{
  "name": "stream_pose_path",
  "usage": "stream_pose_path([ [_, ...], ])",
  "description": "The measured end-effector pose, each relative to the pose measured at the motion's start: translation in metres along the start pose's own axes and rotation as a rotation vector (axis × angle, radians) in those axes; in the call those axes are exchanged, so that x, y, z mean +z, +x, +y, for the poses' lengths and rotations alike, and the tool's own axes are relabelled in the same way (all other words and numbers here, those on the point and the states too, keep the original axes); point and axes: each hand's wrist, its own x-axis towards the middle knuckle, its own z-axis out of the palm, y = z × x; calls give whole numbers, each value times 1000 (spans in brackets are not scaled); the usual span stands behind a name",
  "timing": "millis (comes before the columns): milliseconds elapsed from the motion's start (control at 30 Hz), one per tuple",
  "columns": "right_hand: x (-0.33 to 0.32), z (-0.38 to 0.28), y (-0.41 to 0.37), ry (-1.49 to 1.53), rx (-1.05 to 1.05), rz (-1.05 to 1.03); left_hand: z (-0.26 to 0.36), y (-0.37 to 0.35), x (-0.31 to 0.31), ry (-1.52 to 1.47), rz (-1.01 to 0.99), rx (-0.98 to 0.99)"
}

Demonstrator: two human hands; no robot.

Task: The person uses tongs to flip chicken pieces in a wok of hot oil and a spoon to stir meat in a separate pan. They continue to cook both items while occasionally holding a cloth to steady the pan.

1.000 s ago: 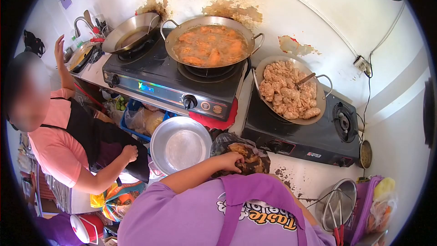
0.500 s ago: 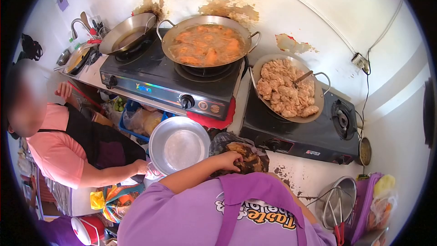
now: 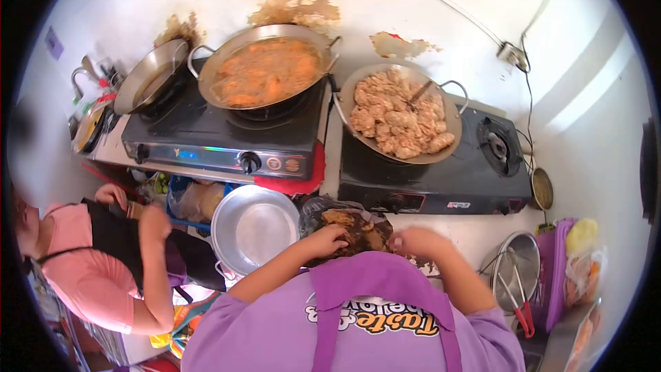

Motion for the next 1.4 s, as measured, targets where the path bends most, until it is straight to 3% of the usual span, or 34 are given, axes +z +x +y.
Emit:
stream_pose_path([
  [33, -32, -9, -7, -42, -40, 158, 6, -4, -3, 4, -21, 7],
  [100, -83, -28, -19, -100, -205, 566, 15, -9, -11, -162, 183, -107],
  [167, -124, -45, -17, -328, -317, 926, 17, -8, -22, -174, 245, -64],
  [233, -154, -51, 0, -627, -350, 1234, 20, -11, -26, -686, 405, -138],
  [300, -176, -40, 24, -956, -282, 1188, 36, -10, -43, -710, 419, -61],
  [333, -183, -27, 41, -950, -276, 1187, 58, -10, -54, -784, 562, -38],
  [367, -188, -12, 59, -1128, -222, 1128, 69, -10, -60, -855, 707, -15],
  [433, -204, -5, 73, -1305, -160, 1070, 67, -6, -68, -911, 703, -4],
  [500, -222, -10, 76, -1170, 171, 470, 80, -1, -78, -1038, 808, -27],
  [700, -260, 8, 74, -962, 331, 427, 108, 27, -116, -1209, 899, -167],
  [800, -285, 15, 53, -942, 375, 544, 106, 43, -130, -1112, 905, -98],
  [1000, -313, 31, 24, -869, 580, 580, 106, 79, -147, -1019, 911, -5],
  [1100, -303, 60, 39, -909, 586, 567, 108, 91, -150, -959, 908, 28],
  [1167, -300, 74, 50, -873, 592, 534, 104, 98, -151, -679, 960, 4],
  [1233, -300, 90, 62, -825, 557, 511, 97, 102, -151, -603, 969, 25],
  [1300, -302, 98, 69, -834, 506, 517, 101, 105, -151, -164, 1116, -93],
  [1400, -314, 109, 81, -842, 407, 510, 110, 101, -153, -76, 1125, -109],
])
